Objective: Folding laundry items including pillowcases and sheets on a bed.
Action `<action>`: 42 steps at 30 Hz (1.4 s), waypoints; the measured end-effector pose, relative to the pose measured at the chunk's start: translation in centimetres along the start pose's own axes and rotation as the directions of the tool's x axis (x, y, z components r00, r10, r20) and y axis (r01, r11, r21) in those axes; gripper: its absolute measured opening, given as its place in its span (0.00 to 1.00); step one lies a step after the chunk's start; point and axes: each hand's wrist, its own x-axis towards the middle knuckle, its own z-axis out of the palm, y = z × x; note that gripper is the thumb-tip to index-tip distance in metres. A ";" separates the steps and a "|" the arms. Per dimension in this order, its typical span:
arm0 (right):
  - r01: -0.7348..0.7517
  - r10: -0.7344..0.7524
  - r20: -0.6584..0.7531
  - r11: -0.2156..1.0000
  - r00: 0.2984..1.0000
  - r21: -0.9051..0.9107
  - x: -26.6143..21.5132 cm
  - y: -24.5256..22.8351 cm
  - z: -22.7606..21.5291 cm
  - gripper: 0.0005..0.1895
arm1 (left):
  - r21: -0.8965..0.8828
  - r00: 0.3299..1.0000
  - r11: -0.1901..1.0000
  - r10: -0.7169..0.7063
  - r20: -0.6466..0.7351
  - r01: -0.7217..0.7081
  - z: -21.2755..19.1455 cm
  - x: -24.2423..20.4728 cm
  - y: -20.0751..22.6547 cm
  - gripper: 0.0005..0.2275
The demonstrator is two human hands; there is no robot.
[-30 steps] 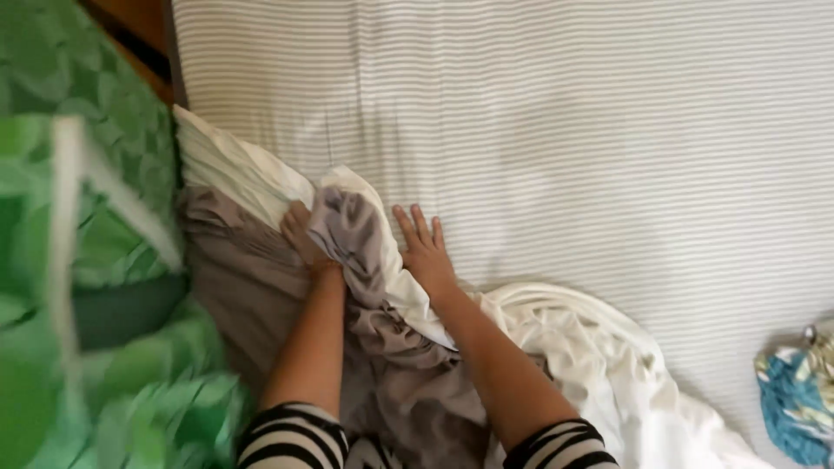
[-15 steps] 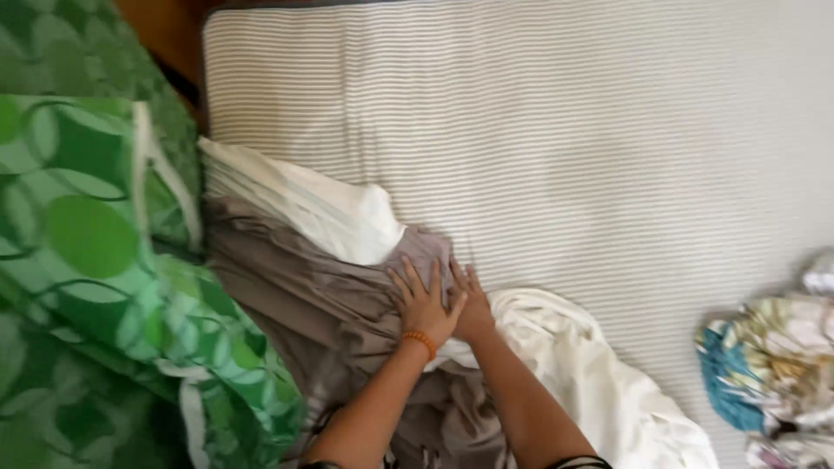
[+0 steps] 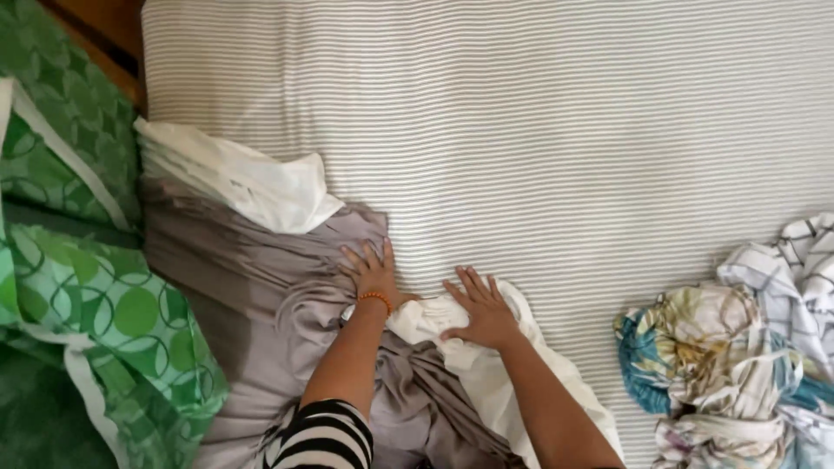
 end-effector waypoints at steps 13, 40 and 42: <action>0.230 -0.237 -0.241 0.971 0.941 -0.058 5.5 6.8 9.1 0.52 | -0.008 1.000 1.000 0.001 -0.015 -0.001 -0.2 -0.7 0.8 0.60; -0.056 0.008 -0.597 0.997 0.802 -0.061 1.7 0.4 10.7 0.41 | -0.186 0.936 0.926 0.291 -0.196 -0.327 6.5 -0.9 -4.3 0.43; -0.184 0.153 -0.495 0.983 0.856 -0.016 1.8 -0.7 11.1 0.42 | -0.174 0.924 0.932 0.263 -0.277 -0.317 6.7 -1.9 -4.3 0.41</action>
